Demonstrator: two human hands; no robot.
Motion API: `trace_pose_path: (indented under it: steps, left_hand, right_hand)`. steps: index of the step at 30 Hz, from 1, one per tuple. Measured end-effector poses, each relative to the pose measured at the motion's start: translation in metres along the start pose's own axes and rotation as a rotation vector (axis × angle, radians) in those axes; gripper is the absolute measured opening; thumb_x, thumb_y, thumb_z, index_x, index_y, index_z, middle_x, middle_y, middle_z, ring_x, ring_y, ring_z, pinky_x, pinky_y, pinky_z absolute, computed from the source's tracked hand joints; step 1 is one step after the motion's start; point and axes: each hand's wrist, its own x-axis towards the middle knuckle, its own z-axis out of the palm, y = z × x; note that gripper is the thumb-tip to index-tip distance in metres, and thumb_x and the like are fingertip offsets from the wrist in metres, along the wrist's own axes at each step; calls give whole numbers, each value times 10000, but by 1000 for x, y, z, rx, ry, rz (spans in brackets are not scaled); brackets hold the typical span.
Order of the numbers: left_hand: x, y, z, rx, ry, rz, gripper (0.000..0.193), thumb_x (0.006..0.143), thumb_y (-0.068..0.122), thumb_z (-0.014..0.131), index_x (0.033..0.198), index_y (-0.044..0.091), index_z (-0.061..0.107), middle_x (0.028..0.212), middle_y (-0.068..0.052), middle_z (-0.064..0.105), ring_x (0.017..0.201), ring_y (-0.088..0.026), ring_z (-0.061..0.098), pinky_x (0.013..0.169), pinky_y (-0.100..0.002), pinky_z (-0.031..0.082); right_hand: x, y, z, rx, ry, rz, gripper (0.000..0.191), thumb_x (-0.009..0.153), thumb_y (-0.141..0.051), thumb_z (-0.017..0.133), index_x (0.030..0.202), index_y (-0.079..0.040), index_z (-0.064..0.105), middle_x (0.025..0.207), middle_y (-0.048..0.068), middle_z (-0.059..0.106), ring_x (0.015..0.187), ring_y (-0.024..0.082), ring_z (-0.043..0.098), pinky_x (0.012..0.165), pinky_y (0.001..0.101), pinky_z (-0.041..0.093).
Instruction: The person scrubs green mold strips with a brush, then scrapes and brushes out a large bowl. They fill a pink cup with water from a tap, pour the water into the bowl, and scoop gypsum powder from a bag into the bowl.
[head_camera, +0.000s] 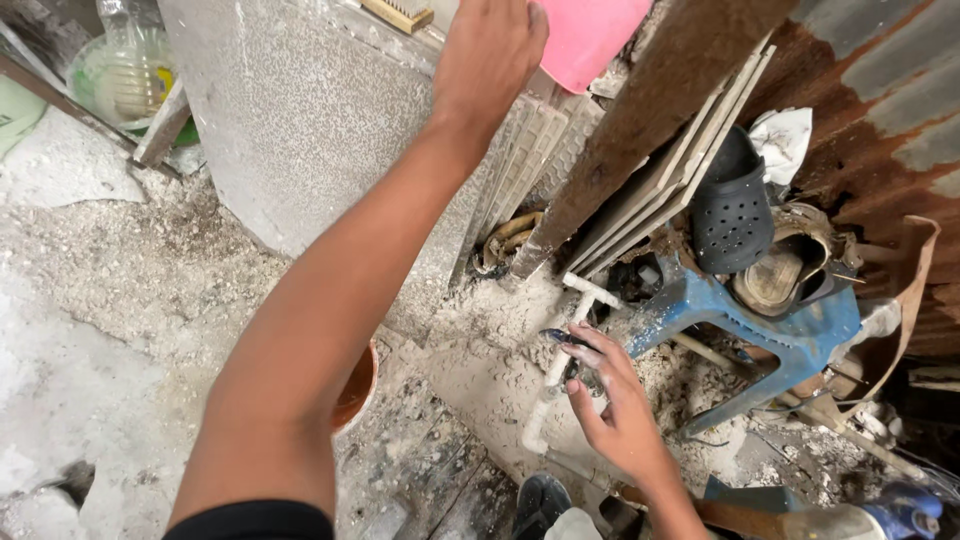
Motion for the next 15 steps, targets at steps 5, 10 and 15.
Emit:
trace_pose_path:
  steps: [5, 10, 15]
  left_hand:
    - [-130, 14, -34, -458, 17, -396, 489, 989, 29, 649, 1459, 144, 579, 1069, -76, 635, 976, -243, 603, 989, -499, 383]
    - [-300, 77, -103, -1350, -796, -1112, 550, 1013, 10, 437, 1555, 11, 342, 1213, -231, 634, 789, -393, 707, 726, -470, 575]
    - [-365, 173, -118, -1770, -1263, -1153, 469, 975, 60, 397, 1439, 11, 349, 1153, -212, 705, 1061, -302, 725, 905, -400, 569]
  right_hand:
    - [1, 10, 0, 14, -36, -13, 409, 959, -216, 640, 1355, -116, 635, 1563, 140, 502, 1453, 356, 457, 1204, 511, 345]
    - [17, 10, 13, 21, 71, -33, 438, 882, -267, 759, 1275, -91, 678, 1386, 126, 648, 1262, 305, 638, 1043, 433, 520]
    - [39, 2, 27, -111, 171, 148, 379, 842, -279, 828, 1154, -80, 747, 1051, 103, 754, 823, 219, 753, 654, 322, 604]
